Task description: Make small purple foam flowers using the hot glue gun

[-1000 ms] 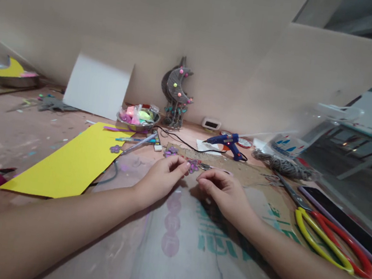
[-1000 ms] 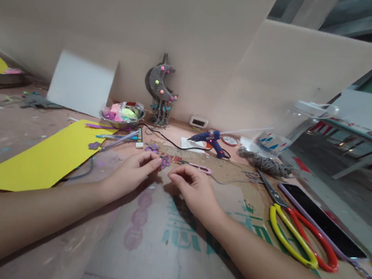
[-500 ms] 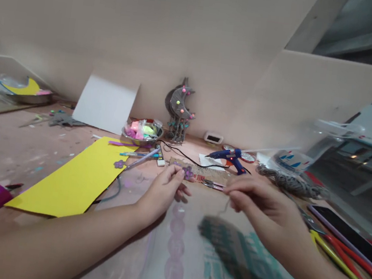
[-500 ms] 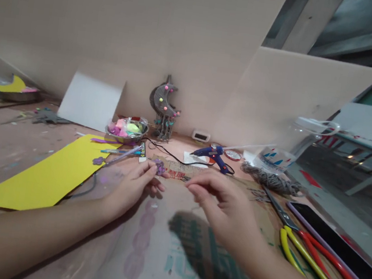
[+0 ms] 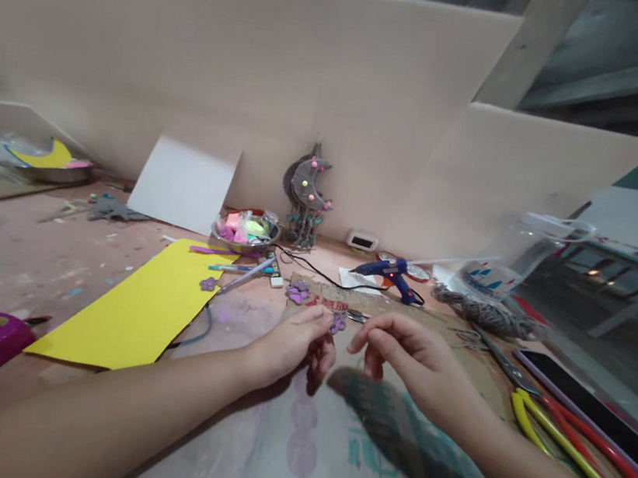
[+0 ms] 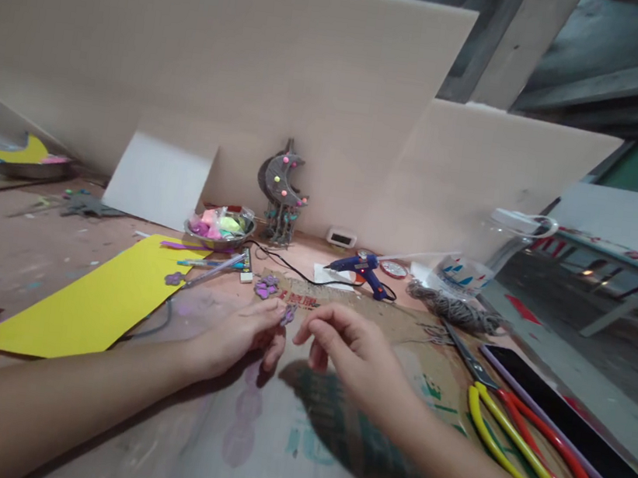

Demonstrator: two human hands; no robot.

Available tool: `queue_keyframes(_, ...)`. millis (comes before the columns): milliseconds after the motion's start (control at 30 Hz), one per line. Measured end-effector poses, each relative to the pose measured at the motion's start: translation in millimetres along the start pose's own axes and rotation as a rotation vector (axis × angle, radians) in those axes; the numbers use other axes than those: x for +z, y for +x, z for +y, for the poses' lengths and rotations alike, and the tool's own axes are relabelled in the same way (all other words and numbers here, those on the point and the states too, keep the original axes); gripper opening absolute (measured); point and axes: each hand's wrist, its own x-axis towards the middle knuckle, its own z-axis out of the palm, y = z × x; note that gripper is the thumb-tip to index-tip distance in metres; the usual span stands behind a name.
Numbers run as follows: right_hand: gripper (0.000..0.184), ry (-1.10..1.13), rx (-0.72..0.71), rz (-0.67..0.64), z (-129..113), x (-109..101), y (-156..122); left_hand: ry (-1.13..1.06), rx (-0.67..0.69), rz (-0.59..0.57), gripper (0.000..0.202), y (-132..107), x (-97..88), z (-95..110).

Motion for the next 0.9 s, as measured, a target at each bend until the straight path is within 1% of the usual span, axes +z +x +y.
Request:
queue_keyframes(67,0.024,0.048,0.032,-0.011,-1.1,-1.1,-2.1,-0.026,0.012,0.04,0.031,0.3,0.3,0.8)
queue_keyframes(100,0.023,0.044,0.026,-0.027,-2.5,0.6,-4.2,-0.046,0.019,0.036,0.031,0.0,0.9,1.3)
queue_keyframes(200,0.02,-0.048,-0.013,-0.124,-8.0,12.4,-12.1,-0.082,0.008,-0.023,0.029,-2.4,4.3,1.6)
queue_keyframes(300,0.018,-0.118,-0.087,-0.225,-13.5,21.1,-16.8,0.012,0.002,-0.017,0.03,-6.6,8.8,0.1)
queue_keyframes(367,0.017,-0.153,-0.147,-0.238,-18.1,16.8,-16.2,0.075,-0.003,-0.003,0.032,-8.6,10.4,-0.5)
queue_keyframes(433,0.016,-0.21,-0.183,-0.199,-23.9,3.6,-13.8,0.071,-0.016,0.024,0.031,-8.7,9.5,0.0)
queue_keyframes(500,0.015,-0.273,-0.186,-0.088,-31.7,-14.8,-12.5,0.049,-0.005,0.112,0.032,-6.4,5.8,1.6)
queue_keyframes(567,0.012,-0.314,-0.186,0.123,-42.0,-32.4,-14.8,0.045,0.036,0.253,0.034,-2.7,0.3,3.9)
queue_keyframes(633,0.009,-0.322,-0.18,0.418,-53.9,-45.0,-20.3,0.051,0.077,0.366,0.035,0.1,-4.8,6.7)
queue_keyframes(700,0.007,-0.348,-0.132,0.742,-63.6,-52.5,-26.0,0.096,0.095,0.423,0.034,0.1,-7.0,10.3)
queue_keyframes(733,0.009,-0.363,-0.111,0.832,-66.0,-55.2,-27.8,0.142,0.104,0.446,0.033,-1.2,-6.7,12.5)
queue_keyframes(767,0.014,-0.376,-0.102,0.841,-66.1,-57.6,-28.2,0.194,0.113,0.463,0.032,-3.2,-5.3,15.2)
queue_keyframes(800,0.02,-0.377,-0.108,0.742,-63.9,-59.7,-27.3,0.234,0.127,0.479,0.03,-5.7,-2.8,18.2)
queue_keyframes(867,0.03,-0.371,-0.131,0.386,-53.5,-62.4,-21.8,0.263,0.142,0.48,0.028,-11.4,4.4,25.2)
queue_keyframes(900,0.03,-0.38,-0.123,0.234,-46.7,-62.3,-17.9,0.245,0.133,0.472,0.028,-14.1,8.8,29.2)
